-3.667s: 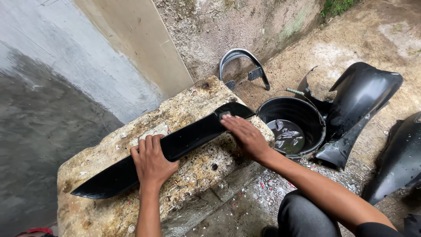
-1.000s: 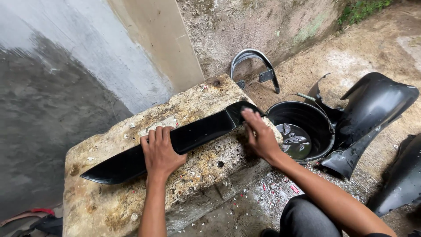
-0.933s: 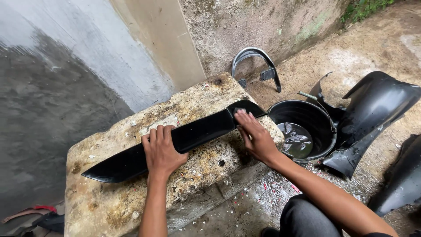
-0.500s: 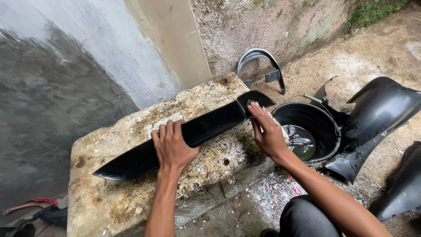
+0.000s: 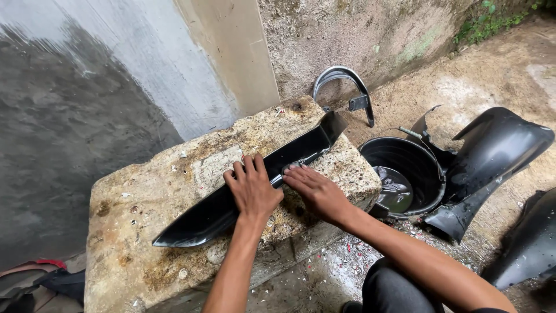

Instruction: Sanding and cleaning a black plastic part with water and an abrasive pad on a stone block

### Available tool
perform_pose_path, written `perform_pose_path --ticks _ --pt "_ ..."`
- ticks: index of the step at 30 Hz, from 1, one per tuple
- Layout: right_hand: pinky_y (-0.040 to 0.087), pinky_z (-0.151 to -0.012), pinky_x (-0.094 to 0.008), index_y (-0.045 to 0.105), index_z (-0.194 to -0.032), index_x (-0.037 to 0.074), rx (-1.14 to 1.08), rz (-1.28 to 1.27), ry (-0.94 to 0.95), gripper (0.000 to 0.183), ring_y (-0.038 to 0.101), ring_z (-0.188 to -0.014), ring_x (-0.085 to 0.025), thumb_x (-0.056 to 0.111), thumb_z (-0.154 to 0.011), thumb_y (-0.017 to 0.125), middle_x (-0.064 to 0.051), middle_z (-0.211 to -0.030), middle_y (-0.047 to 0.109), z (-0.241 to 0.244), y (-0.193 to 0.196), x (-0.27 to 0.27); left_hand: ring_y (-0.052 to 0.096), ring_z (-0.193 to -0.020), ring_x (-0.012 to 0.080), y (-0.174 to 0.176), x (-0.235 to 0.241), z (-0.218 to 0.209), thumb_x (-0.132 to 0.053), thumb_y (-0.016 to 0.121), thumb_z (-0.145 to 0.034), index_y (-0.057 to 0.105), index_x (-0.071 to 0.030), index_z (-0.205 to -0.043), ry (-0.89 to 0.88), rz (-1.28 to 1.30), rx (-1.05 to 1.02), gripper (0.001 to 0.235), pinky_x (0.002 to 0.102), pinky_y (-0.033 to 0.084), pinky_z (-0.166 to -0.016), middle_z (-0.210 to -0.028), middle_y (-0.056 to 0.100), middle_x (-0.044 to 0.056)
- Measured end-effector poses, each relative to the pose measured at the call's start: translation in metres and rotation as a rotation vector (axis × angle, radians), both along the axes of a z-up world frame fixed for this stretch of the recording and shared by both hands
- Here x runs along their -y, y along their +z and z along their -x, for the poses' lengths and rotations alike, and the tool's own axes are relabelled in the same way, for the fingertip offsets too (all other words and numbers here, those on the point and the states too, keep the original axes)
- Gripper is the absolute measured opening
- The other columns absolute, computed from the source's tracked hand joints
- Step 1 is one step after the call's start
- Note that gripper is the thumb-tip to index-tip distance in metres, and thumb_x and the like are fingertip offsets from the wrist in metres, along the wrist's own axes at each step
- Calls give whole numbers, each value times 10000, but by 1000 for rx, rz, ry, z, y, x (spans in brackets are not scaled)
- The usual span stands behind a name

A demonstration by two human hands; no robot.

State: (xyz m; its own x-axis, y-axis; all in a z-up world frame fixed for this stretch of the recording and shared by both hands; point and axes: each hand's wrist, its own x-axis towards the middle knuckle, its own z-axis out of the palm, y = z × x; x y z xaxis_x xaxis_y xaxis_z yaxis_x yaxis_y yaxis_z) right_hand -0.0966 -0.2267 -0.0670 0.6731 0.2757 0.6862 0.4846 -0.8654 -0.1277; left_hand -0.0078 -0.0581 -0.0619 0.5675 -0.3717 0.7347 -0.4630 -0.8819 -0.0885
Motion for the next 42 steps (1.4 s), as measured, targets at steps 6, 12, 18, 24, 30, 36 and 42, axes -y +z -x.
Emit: perform_pose_path --ticks 6,12,18,24,30,36,42 --pt "425 -1126 -457 659 -1258 82 1 -17 -114 398 617 -1233 -289 -38 -898 538 -153 -1204 707 -13 2 53 578 -947 342 32 -22 20 -302 883 -557 506 -4 -1295 -17 -145 -271 880 450 429 -835 -1066 588 149" --pt "406 -1153 -371 685 -1217 107 10 73 -291 312 629 -1223 -225 48 -929 582 -97 -1161 737 -17 -10 51 592 -1059 346 56 -86 45 -495 921 -528 498 11 -1326 165 -285 -414 1036 517 367 -1035 -1105 601 160" --pt "419 -1132 -362 657 -1272 95 35 149 65 372 605 -1251 -219 -6 -925 567 -126 -1193 720 8 30 -52 582 -1062 418 65 -109 52 -436 914 -529 362 -52 -1398 251 -318 -558 1099 581 399 -1004 -1170 514 136" --pt "294 -1199 -537 478 -1441 26 -437 -265 225 486 441 -1387 -388 -22 -960 425 -248 -1410 554 -4 30 -8 617 -1016 417 56 -132 54 -613 833 -526 509 -100 -1327 267 -259 -325 1005 583 373 -1033 -1073 572 119" --pt "238 -1262 -390 535 -1434 75 -156 35 -312 635 463 -1413 -272 -91 -824 584 -142 -1442 577 -25 -10 66 658 -863 334 54 -130 56 -618 782 -572 649 -116 -1198 176 -159 -181 813 474 514 -776 -914 636 72" --pt "324 -1202 -409 605 -1325 58 -61 20 159 428 535 -1323 -276 0 -901 604 -153 -1301 660 20 27 -24 631 -797 292 40 -115 69 -609 784 -510 649 -152 -1145 200 -162 -74 794 429 481 -670 -860 590 34" --pt "402 -1120 -487 625 -1281 116 -97 -128 84 399 596 -1226 -275 -6 -903 579 -111 -1224 695 -25 -15 30 608 -761 241 41 -119 71 -771 677 -630 647 -157 -1126 232 -257 19 789 364 448 -632 -843 558 31"
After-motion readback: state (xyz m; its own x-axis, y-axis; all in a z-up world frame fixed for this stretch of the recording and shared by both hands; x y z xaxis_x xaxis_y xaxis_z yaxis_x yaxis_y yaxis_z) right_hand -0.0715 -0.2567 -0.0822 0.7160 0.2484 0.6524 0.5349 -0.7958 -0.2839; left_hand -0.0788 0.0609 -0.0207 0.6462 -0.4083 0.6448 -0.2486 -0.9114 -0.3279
